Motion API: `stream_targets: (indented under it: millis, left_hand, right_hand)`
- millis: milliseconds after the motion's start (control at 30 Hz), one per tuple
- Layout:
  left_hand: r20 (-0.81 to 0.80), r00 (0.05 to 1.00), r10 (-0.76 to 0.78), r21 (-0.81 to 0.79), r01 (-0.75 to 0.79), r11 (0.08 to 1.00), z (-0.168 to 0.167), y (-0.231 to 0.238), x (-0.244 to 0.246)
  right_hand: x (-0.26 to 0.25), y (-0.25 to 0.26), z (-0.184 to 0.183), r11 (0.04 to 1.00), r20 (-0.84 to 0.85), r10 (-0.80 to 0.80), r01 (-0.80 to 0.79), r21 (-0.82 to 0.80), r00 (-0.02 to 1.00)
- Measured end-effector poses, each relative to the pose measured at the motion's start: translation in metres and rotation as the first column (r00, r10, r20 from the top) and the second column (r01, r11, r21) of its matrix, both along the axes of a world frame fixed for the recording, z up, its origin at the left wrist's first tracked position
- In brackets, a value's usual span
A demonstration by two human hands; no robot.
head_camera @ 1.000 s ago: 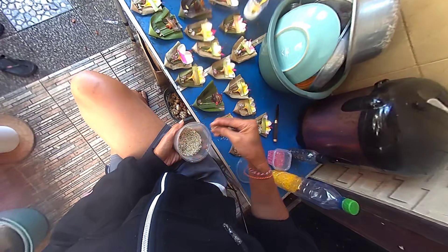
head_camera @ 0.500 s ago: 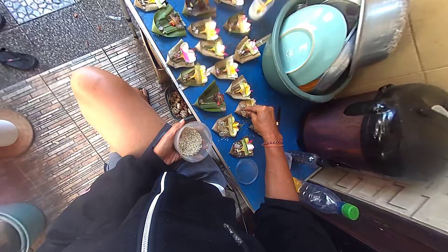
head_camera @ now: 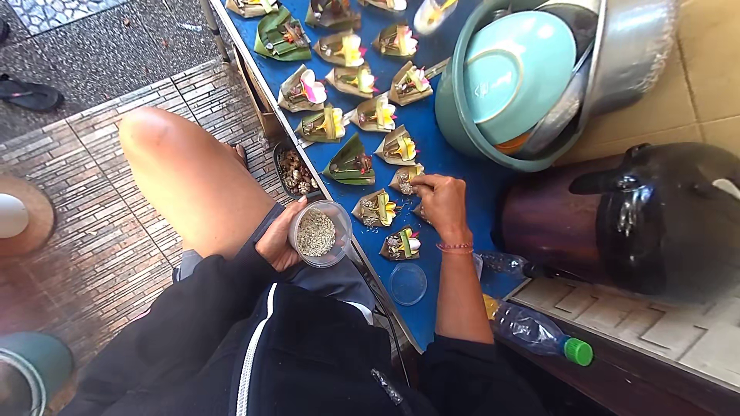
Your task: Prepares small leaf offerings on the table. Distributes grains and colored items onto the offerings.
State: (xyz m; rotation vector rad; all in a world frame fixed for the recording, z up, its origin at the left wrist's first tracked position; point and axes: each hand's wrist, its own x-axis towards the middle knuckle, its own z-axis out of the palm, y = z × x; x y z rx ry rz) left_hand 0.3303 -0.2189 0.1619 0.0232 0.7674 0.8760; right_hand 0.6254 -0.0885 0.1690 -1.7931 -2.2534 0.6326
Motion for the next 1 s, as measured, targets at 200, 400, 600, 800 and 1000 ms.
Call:
stream_targets:
  millis: [200, 400, 600, 800, 1000]
  left_hand:
    - [0.022, 1.000, 0.021, -0.006, -0.021, 1.000, -0.005, 0.000, 0.000]
    - [-0.031, 0.999, 0.026, -0.002, -0.026, 1.000, 0.001, -0.002, 0.001]
    - [-0.066, 0.997, 0.037, 0.019, -0.036, 0.999, 0.001, -0.002, 0.004]
    - [-0.008, 0.998, 0.069, 0.010, -0.069, 0.998, -0.004, -0.002, 0.003]
    - [0.023, 1.000, 0.005, -0.060, -0.004, 0.998, -0.004, 0.008, 0.001]
  right_hand:
    - [-0.079, -0.086, 0.056, 0.971, -0.551, 0.209, -0.240, 0.017, 0.808]
    - [-0.136, -0.115, 0.024, 0.877, -0.182, 0.481, -0.465, 0.122, 0.858]
    - [-0.144, -0.114, 0.016, 0.850, -0.114, 0.520, -0.499, 0.170, 0.847]
    - [-0.149, -0.109, 0.012, 0.830, -0.094, 0.544, -0.517, 0.210, 0.834]
    - [-0.139, -0.094, 0.019, 0.878, -0.276, 0.478, -0.447, 0.171, 0.834]
